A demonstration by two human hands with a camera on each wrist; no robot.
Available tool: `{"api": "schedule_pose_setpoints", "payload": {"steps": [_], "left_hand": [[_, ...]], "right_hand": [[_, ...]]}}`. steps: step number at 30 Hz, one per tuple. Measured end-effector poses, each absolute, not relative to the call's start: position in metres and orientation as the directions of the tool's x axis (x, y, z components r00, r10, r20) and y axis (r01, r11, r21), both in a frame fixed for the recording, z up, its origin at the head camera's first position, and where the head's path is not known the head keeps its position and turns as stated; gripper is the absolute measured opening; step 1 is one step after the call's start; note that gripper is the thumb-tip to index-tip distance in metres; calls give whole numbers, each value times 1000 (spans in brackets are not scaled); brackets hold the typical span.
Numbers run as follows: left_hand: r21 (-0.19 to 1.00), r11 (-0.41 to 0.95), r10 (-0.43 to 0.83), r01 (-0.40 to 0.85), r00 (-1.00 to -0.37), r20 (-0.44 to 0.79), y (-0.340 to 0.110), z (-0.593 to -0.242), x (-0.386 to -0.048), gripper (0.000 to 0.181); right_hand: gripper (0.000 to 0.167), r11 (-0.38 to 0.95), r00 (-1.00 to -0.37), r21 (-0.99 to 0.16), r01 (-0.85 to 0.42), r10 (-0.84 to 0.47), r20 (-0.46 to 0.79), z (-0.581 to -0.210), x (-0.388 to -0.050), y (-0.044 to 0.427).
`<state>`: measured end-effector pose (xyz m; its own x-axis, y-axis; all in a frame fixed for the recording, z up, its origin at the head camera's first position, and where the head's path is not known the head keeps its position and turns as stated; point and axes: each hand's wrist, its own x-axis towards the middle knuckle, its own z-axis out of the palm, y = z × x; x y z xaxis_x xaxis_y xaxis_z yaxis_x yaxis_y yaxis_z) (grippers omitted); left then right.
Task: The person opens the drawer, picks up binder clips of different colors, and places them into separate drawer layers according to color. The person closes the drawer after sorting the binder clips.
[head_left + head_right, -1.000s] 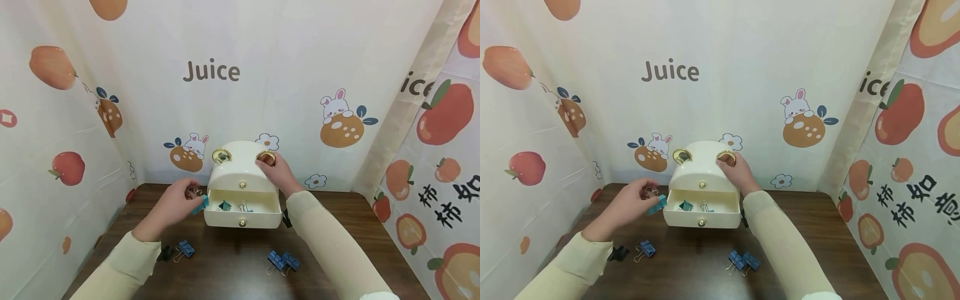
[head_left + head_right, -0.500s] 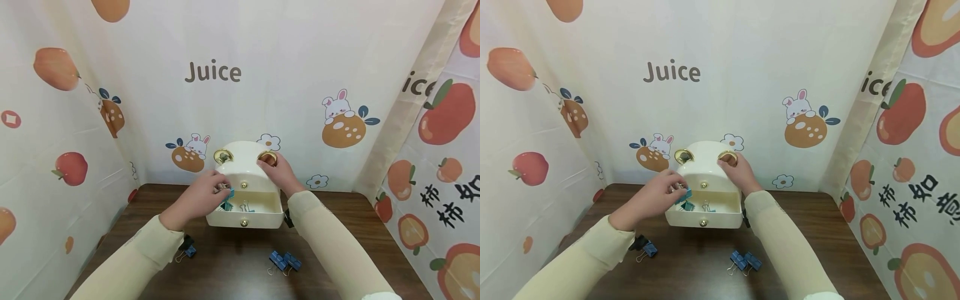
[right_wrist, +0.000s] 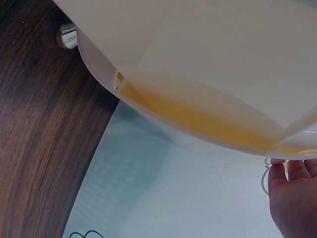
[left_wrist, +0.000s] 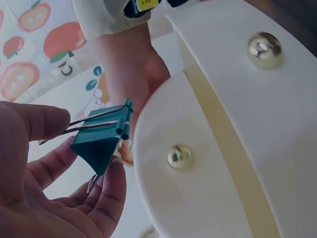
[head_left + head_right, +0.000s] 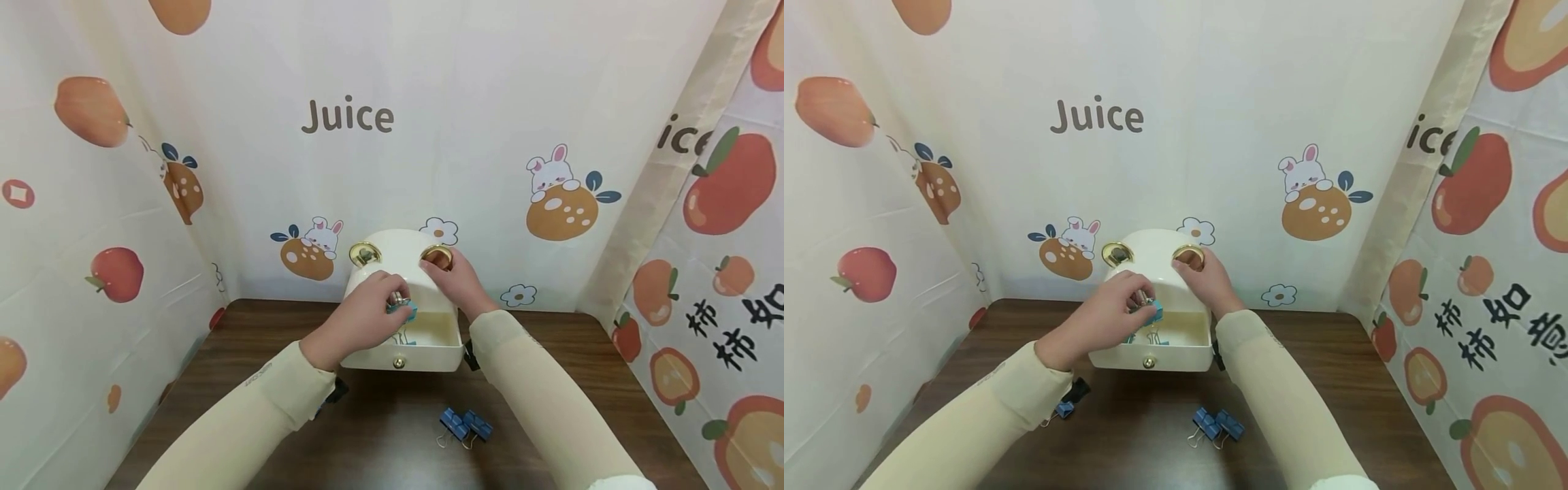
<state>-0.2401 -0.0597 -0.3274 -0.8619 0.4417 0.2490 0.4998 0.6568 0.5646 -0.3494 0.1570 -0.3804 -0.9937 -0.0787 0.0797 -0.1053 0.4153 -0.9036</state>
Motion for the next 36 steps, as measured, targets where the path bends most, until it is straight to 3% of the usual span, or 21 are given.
{"api": "schedule_pose_setpoints", "payload": {"steps": [16, 30, 36], "left_hand": [[479, 646, 540, 594, -800, 263, -19, -332, -241, 17], [363, 697, 555, 619, -786, 274, -9, -362, -249, 17], [327, 696, 573, 639, -769, 282, -7, -374, -252, 16]], "right_hand": [[57, 408, -990, -903, -134, -103, 100, -380, -349, 158], [64, 391, -990, -913, -118, -112, 80, -382, -350, 158], [59, 386, -989, -913, -134, -104, 101, -382, -351, 159]]}}
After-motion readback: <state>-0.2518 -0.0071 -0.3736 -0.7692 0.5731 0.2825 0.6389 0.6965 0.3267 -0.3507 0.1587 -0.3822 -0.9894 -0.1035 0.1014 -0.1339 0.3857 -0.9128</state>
